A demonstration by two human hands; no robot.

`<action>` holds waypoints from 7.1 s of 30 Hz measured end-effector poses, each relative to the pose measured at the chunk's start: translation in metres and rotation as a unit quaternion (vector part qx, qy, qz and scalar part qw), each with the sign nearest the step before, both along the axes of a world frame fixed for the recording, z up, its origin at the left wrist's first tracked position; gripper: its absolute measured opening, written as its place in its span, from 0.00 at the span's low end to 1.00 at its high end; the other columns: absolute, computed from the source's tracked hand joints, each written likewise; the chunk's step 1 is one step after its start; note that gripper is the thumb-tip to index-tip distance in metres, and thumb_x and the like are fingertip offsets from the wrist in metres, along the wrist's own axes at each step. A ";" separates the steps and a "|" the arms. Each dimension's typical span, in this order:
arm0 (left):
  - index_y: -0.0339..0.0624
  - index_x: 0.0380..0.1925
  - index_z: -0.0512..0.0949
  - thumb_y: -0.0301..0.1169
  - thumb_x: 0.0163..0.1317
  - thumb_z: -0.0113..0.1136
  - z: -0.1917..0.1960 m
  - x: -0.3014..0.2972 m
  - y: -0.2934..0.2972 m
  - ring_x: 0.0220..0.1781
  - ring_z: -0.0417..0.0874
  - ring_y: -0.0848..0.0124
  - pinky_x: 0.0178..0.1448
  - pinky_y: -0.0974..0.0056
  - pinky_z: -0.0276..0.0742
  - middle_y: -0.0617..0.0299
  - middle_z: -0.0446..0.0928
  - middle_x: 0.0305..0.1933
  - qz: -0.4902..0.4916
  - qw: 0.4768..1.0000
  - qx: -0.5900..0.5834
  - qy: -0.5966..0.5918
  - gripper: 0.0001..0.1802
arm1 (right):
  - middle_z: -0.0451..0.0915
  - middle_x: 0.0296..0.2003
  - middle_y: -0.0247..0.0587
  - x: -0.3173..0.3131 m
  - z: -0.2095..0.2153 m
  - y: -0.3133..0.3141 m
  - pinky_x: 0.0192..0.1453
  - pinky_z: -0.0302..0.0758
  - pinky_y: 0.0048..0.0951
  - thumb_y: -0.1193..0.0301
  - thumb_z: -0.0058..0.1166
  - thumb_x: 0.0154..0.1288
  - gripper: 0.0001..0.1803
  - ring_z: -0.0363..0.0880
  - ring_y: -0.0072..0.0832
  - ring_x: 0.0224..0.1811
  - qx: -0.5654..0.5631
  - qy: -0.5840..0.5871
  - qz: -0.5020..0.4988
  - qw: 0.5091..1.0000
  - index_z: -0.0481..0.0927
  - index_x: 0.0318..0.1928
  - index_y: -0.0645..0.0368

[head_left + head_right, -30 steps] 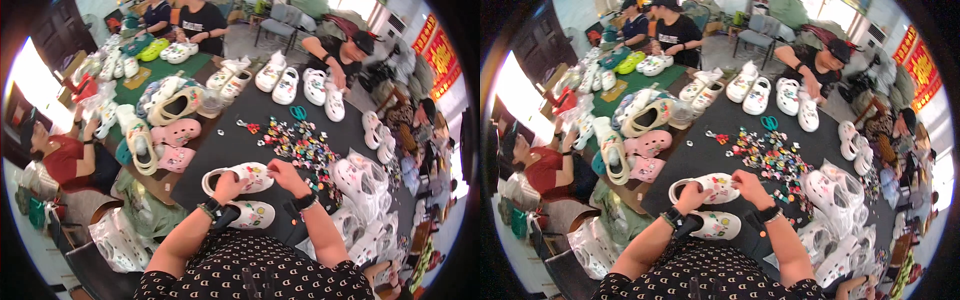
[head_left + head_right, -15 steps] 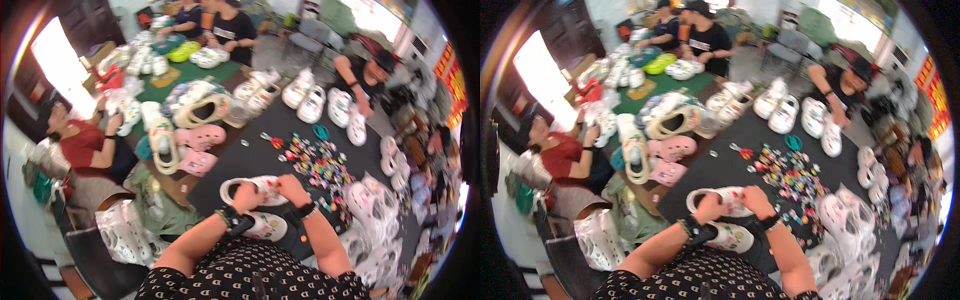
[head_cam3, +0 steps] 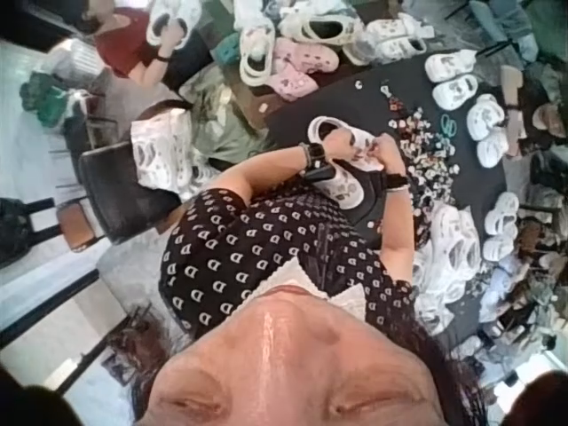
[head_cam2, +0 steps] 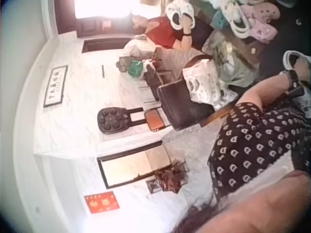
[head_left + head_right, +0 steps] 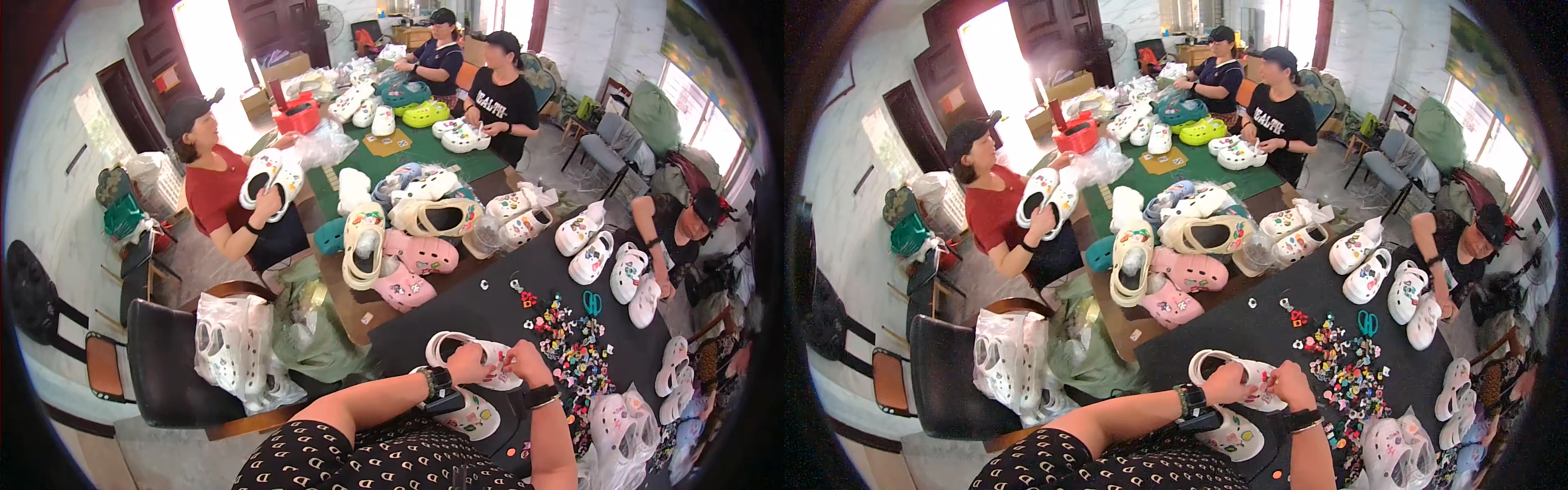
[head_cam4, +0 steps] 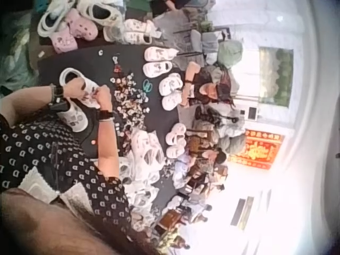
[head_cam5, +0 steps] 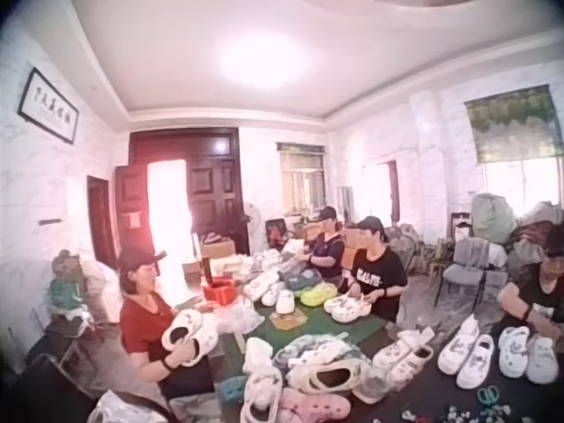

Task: Decorating clog shoes with shoe charms and packaging them into plastic bags.

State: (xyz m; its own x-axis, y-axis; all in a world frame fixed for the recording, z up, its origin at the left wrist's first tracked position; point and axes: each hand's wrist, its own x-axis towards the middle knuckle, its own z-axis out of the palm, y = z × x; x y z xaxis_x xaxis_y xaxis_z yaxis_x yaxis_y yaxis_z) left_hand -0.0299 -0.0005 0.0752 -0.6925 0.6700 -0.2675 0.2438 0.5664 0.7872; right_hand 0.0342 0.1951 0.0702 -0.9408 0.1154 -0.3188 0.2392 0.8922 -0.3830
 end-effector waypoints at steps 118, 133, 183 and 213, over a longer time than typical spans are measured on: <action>0.51 0.73 0.46 0.56 0.48 0.68 -0.053 -0.019 -0.061 0.76 0.25 0.40 0.69 0.29 0.39 0.42 0.25 0.76 -0.272 0.923 -0.240 0.127 0.58 | 0.75 0.17 0.49 0.222 -0.041 -0.024 0.27 0.70 0.46 0.50 0.49 0.67 0.24 0.77 0.51 0.24 0.058 0.336 -0.485 0.805 0.75 0.27 0.59; 0.56 0.73 0.39 0.61 0.35 0.73 -0.086 -0.020 -0.065 0.76 0.21 0.42 0.69 0.28 0.32 0.40 0.20 0.75 -0.237 0.897 -0.328 0.179 0.70 | 0.78 0.37 0.50 0.484 0.101 0.032 0.46 0.74 0.42 0.74 0.59 0.52 0.09 0.77 0.47 0.43 0.239 0.430 -0.643 0.587 0.79 0.35 0.60; 0.37 0.51 0.76 0.40 0.56 0.64 0.000 -0.043 -0.161 0.64 0.69 0.48 0.66 0.53 0.66 0.39 0.74 0.56 -0.027 0.987 0.073 0.142 0.25 | 0.74 0.28 0.33 0.056 0.058 -0.129 0.52 0.66 0.44 0.69 0.53 0.53 0.05 0.73 0.34 0.42 0.222 0.189 0.248 0.924 0.79 0.22 0.51; 0.33 0.42 0.79 0.42 0.66 0.57 -0.013 0.002 -0.040 0.37 0.78 0.77 0.42 0.72 0.74 0.64 0.80 0.39 0.046 0.909 0.123 -0.396 0.20 | 0.77 0.36 0.48 0.231 -0.016 -0.100 0.48 0.74 0.37 0.67 0.58 0.60 0.13 0.76 0.42 0.44 -0.166 0.174 -0.282 0.929 0.77 0.42 0.62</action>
State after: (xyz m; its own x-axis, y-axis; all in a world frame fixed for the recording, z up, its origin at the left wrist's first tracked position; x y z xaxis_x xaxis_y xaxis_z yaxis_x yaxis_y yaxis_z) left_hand -0.0274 -0.0401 0.0619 -0.4034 0.7268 -0.5559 -0.4944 0.3381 0.8008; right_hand 0.2651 0.0951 0.0547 -0.8137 0.5704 -0.1121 0.4419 0.4818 -0.7567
